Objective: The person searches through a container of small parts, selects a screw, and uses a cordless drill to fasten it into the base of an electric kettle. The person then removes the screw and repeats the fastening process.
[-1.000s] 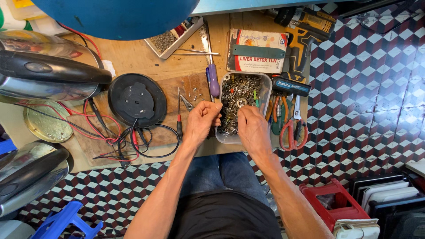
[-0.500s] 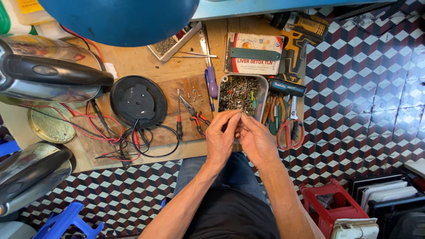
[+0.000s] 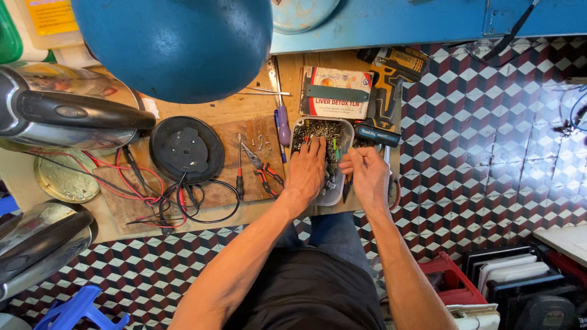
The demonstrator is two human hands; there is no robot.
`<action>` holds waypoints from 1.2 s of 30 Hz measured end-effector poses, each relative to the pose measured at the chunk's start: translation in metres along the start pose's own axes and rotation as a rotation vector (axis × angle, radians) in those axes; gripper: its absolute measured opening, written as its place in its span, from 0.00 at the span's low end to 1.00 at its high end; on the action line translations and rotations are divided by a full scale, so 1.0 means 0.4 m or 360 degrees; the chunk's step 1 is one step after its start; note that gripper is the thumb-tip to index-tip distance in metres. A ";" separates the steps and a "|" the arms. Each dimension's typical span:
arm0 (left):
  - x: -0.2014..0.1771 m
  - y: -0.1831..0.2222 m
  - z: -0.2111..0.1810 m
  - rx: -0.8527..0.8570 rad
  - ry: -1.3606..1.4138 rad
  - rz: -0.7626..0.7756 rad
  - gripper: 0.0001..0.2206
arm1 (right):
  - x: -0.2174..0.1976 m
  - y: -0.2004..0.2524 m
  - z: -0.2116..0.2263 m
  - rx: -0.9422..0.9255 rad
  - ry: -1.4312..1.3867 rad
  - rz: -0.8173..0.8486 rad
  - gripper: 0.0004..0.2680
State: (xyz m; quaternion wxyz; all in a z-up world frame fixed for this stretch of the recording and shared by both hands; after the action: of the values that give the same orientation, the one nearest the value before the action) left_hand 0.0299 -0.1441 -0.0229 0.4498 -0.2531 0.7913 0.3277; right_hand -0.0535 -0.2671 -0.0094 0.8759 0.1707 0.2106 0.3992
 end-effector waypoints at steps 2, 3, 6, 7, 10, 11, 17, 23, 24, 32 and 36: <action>0.007 0.008 -0.003 -0.0001 -0.0013 -0.0046 0.24 | 0.003 -0.013 0.023 -0.0095 0.0033 0.0042 0.07; 0.023 0.014 -0.006 -0.0026 -0.0049 0.0023 0.20 | -0.001 -0.016 0.035 -0.0147 0.0031 0.0058 0.07; 0.045 0.005 -0.002 -0.0131 -0.0114 0.0166 0.12 | -0.003 -0.043 0.079 -0.0222 0.0006 0.0149 0.06; 0.046 0.003 0.001 -0.0170 -0.0096 0.0191 0.11 | 0.000 -0.051 0.091 -0.0229 -0.0005 0.0181 0.06; 0.029 0.006 -0.005 -0.0271 -0.0011 0.0053 0.13 | 0.023 -0.083 0.106 -0.0199 0.0058 0.0339 0.05; 0.021 0.009 -0.011 -0.0304 0.0019 -0.0031 0.15 | 0.027 -0.094 0.118 -0.0266 0.0083 0.0390 0.05; 0.024 0.042 -0.046 -0.0513 -0.0067 -0.0237 0.25 | 0.071 -0.163 0.144 -0.0503 0.0103 0.0724 0.05; 0.012 0.083 -0.062 -0.0633 -0.0003 -0.0364 0.22 | 0.059 -0.179 0.129 -0.0488 0.0079 0.0843 0.05; 0.012 0.085 -0.059 -0.0670 -0.0001 -0.0365 0.21 | 0.061 -0.179 0.126 -0.0483 0.0064 0.0856 0.05; 0.028 0.102 -0.049 -0.0753 0.0124 -0.0448 0.17 | 0.067 -0.180 0.119 -0.0528 0.0007 0.0947 0.04; 0.010 0.117 -0.048 -0.0698 0.0256 -0.0533 0.15 | 0.065 -0.179 0.122 -0.0526 0.0064 0.0959 0.04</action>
State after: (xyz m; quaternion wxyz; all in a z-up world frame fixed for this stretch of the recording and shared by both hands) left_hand -0.0149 -0.1282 -0.0057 0.3680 -0.4966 0.6819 0.3911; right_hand 0.0315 -0.2979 -0.0072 0.7301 0.0732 0.1005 0.6719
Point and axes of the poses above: each hand's wrist, its own y-axis away from the middle knuckle, its own x-axis out of the palm, z = x × y, the point moved 8 cm from there along -y, towards the middle knuckle, and after that the axes turned 6 degrees about -x, right-handed, at the moved point
